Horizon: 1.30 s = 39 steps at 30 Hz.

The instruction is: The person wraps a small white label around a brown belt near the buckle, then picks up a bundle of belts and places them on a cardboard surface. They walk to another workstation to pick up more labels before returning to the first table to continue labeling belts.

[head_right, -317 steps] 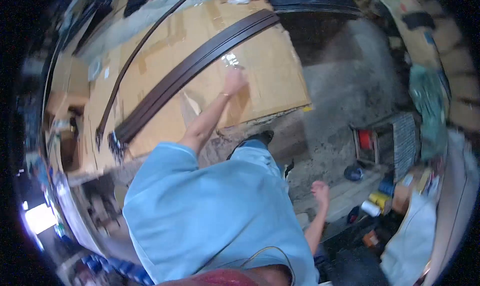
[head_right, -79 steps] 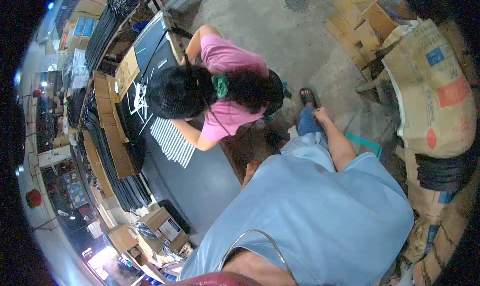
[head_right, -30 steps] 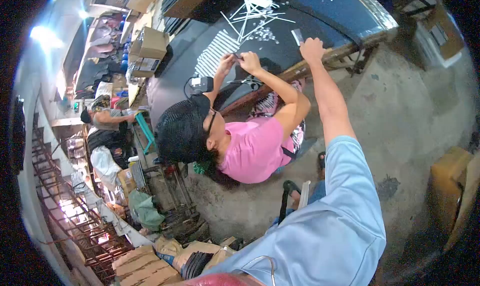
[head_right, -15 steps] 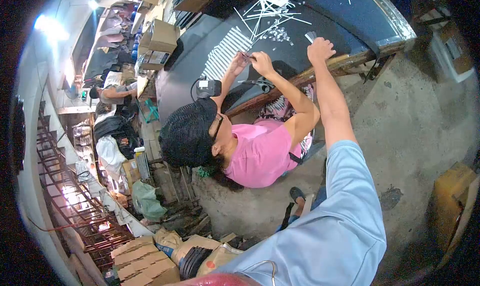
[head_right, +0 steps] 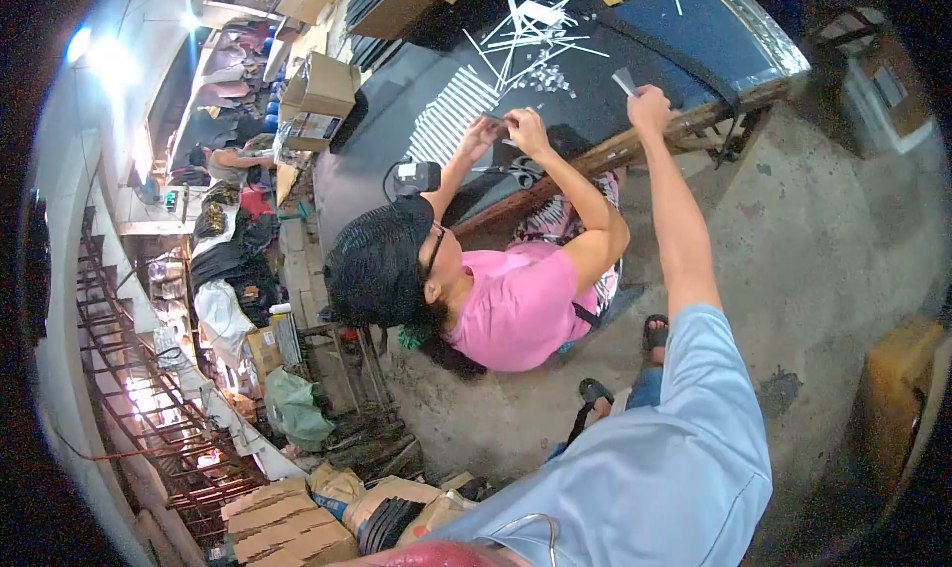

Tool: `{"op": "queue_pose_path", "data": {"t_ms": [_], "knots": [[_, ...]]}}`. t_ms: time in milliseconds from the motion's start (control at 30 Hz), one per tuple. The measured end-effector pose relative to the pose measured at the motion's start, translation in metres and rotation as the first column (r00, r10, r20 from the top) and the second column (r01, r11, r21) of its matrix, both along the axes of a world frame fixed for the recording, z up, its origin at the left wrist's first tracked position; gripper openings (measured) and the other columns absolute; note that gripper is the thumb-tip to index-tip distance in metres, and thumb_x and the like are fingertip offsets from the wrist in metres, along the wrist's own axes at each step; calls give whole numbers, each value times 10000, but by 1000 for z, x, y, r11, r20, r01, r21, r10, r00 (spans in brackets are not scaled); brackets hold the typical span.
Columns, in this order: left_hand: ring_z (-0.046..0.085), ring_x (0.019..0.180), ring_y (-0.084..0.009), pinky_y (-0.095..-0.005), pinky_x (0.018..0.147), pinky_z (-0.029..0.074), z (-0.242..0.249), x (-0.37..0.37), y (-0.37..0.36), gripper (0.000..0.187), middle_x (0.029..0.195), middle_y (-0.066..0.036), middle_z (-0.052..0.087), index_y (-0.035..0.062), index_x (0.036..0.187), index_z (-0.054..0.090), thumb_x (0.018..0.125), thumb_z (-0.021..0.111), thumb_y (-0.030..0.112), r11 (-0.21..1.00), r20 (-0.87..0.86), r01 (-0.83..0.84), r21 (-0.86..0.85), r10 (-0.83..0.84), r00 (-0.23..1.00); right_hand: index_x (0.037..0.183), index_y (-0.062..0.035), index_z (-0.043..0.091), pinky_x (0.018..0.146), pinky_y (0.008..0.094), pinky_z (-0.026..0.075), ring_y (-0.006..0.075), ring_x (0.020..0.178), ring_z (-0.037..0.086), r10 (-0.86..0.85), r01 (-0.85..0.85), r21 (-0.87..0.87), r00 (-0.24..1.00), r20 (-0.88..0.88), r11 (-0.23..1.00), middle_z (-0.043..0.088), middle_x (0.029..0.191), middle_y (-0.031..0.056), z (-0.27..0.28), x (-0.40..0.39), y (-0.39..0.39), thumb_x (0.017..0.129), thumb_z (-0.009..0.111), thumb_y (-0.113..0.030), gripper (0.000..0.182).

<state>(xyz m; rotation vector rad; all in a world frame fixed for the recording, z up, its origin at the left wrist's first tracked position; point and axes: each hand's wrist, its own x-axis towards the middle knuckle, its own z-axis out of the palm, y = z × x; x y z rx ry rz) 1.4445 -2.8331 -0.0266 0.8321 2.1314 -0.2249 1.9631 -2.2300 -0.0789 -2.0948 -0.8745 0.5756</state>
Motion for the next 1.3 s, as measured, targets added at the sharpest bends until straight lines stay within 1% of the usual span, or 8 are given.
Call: {"op": "queue_pose_path", "data": {"t_ms": [200, 333, 400, 567, 700, 1067, 1167, 1300], "knots": [[614, 774, -228, -351, 644, 483, -10, 28, -37, 347, 857, -127, 655, -36, 967, 614, 834, 552, 278, 992, 155, -129, 1, 127, 980, 906, 29, 661, 586, 249, 444, 99, 620, 564, -6, 73, 277, 972, -235, 958, 641, 706, 53, -33, 70, -158, 714, 659, -114, 240], [614, 803, -223, -337, 673, 482, -12, 46, -40, 363, 879, -135, 655, -38, 983, 611, 837, 551, 289, 977, 304, -209, 41, 187, 934, 791, -5, 647, 508, 250, 380, 84, 583, 512, -42, 86, 69, 869, -492, 994, 578, 654, 9, -12, 55, -328, 755, 630, -101, 104], [608, 846, -205, -323, 724, 480, -7, 44, 3, 388, 907, -139, 652, -35, 1028, 598, 850, 555, 307, 991, 427, -92, 97, 42, 903, 793, -2, 639, 522, 256, 395, 97, 589, 513, 56, -140, -102, 814, -578, 985, 583, 670, 28, 22, 26, -407, 749, 646, -39, 58], [558, 953, -135, -292, 850, 450, 73, 89, 81, 316, 1032, -63, 612, -5, 1103, 562, 866, 612, 197, 888, 741, -61, 455, -340, 579, 919, 5, 596, 579, 245, 436, 115, 646, 542, 156, -385, 74, 188, -970, 920, 586, 783, 43, 107, -127, -505, 767, 676, -39, 178], [564, 928, -132, -274, 817, 469, 163, 71, 82, 293, 1003, -80, 614, -8, 1079, 548, 830, 650, 108, 743, 857, -433, 511, -397, 329, 940, 20, 589, 647, 265, 464, 118, 704, 555, 343, -593, 362, -150, -927, 719, 584, 846, 27, 166, -263, -515, 765, 679, -23, 202], [628, 783, -133, -256, 716, 518, 203, -161, -11, 173, 879, -114, 657, -14, 911, 560, 782, 674, 0, 234, 826, -792, 564, -159, 541, 996, 18, 578, 735, 268, 507, 139, 787, 598, 327, -804, 310, -153, -932, 507, 605, 912, 60, 229, -539, -549, 812, 648, -55, 210], [632, 764, -137, -255, 717, 519, 193, -213, -21, 166, 865, -114, 658, -14, 899, 563, 783, 678, 13, 120, 777, -768, 629, -111, 619, 1061, 22, 551, 783, 271, 499, 145, 876, 597, 608, -889, 324, -66, -792, 325, 607, 973, 79, 236, -589, -546, 765, 705, -81, 349], [636, 712, -122, -232, 652, 515, 192, -276, -16, 175, 777, -84, 653, -20, 853, 573, 760, 710, 36, 17, 819, -819, 573, -31, 573, 1138, -27, 481, 935, 336, 434, 235, 1157, 484, 971, -890, 454, -67, -228, 45, 479, 1277, 107, 267, -662, -527, 617, 775, -15, 598]]}}
